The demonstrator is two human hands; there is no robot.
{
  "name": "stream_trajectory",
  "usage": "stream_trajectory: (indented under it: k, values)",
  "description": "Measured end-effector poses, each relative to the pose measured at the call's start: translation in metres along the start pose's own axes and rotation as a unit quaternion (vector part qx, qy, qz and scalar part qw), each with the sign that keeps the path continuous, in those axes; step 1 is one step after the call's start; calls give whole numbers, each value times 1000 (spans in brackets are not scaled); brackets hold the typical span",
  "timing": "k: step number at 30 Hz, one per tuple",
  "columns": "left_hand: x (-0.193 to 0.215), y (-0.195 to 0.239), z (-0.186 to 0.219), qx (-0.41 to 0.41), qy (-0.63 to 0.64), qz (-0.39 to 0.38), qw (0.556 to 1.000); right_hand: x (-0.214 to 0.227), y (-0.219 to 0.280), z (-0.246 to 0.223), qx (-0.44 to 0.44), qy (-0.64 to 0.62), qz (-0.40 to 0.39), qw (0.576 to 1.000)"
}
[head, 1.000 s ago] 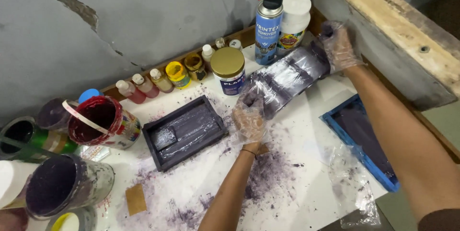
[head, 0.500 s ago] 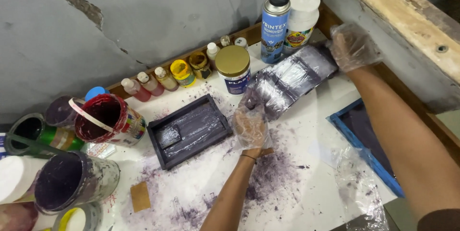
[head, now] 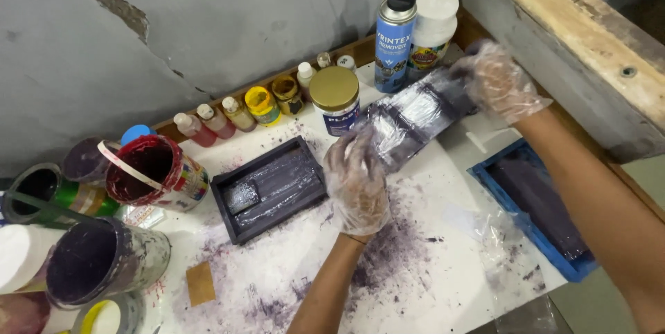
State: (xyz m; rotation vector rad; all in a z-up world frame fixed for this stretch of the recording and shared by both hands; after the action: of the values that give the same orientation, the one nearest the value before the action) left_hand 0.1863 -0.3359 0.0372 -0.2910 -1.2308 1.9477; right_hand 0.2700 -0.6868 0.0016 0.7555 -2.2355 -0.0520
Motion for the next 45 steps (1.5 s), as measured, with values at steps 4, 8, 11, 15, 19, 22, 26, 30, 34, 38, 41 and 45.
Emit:
stream_trajectory:
  k: [4,8,11,15,19,22,26,30,34,38,41,45]
  values:
    - [-34,16,20,-173,-50,-64,982,-45,-47,21,217,151,45,963]
    - [-52,11,23,-173,-43,-199,964,-95,-87,42,427,288,81,853]
    - [-52,27,7,-156,-102,-256,949,-57,-9,10,453,370,44,810]
    - [-31,39,-11,-137,-134,-250,949,-26,44,-5,456,349,-16,819]
    - [-10,31,-7,-106,-130,-243,956,-2,75,-12,471,273,48,837]
    - [14,23,3,-128,-95,-188,969,11,101,-5,477,206,97,849]
    - [51,19,0,-122,-29,-224,967,17,158,12,571,133,135,799]
    - [108,20,-10,-125,-53,-188,973,-14,219,39,497,180,-28,848]
    - [165,25,-50,74,-15,-231,970,-54,325,44,581,57,-127,802]
    - [243,27,-87,297,79,-119,944,-127,402,62,557,49,-263,786]
    - [309,20,-105,324,34,9,945,-159,477,48,588,47,-318,742]
    - [389,19,-132,383,-5,148,912,-213,551,24,614,48,-355,703]
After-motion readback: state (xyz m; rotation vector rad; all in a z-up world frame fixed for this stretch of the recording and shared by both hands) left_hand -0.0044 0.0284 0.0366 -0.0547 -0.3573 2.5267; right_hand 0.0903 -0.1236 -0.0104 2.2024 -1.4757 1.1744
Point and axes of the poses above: each hand's wrist, its own y-axis away from the middle knuckle, its own x-axis out of the back of the hand, z = x × y, the point moved 7 cm from there along -y, towards the middle knuckle, and after that the axes turned 10 degrees about z, right-handed, at the moved point
